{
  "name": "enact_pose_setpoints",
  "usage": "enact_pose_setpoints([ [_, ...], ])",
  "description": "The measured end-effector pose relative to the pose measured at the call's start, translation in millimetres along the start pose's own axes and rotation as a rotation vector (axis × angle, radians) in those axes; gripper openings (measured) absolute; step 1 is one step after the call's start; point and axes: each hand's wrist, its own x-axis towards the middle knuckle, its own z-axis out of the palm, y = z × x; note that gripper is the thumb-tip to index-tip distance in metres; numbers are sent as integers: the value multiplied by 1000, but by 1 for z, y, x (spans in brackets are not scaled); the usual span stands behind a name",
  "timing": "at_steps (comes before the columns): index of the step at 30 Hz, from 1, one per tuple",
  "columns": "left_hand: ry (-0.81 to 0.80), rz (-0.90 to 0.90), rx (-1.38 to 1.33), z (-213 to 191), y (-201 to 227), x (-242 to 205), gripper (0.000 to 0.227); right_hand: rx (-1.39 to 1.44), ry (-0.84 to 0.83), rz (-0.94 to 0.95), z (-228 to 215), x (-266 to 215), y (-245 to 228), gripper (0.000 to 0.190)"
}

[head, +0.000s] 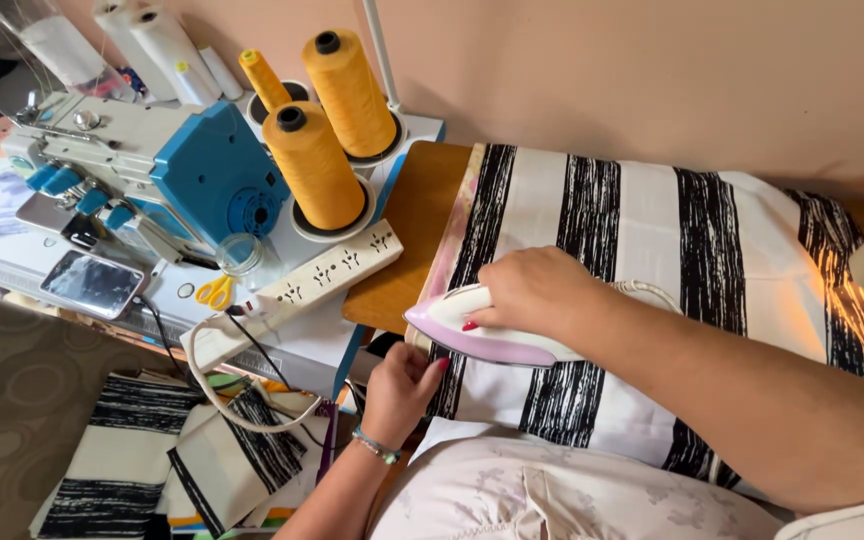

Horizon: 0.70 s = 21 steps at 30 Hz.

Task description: Ironing a piece of black and white striped fabric on a workbench next to sewing machines

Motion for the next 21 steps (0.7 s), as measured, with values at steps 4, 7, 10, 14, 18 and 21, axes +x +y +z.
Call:
enact_pose_setpoints([
  [4, -116, -81, -183, 22, -34, 10, 38, -63, 40, 117, -7, 22, 15, 64],
  [7, -270, -160, -283, 20, -30, 12, 31, -72, 120, 189, -10, 54, 48, 63],
  [10, -276, -74, -310, 31, -51, 19, 33, -137, 202, 247, -6, 91, 84, 66],
  [14, -251, 26, -257, 55, -80, 35, 39, -107, 83, 368, -41, 114, 97, 71],
  [18, -200, 172, -92, 61, -83, 42, 36, -116, 58, 477, -47, 144, 123, 74],
  [21, -245, 183, -116, 58, -81, 46, 38, -92, 95, 519, -45, 168, 147, 76],
])
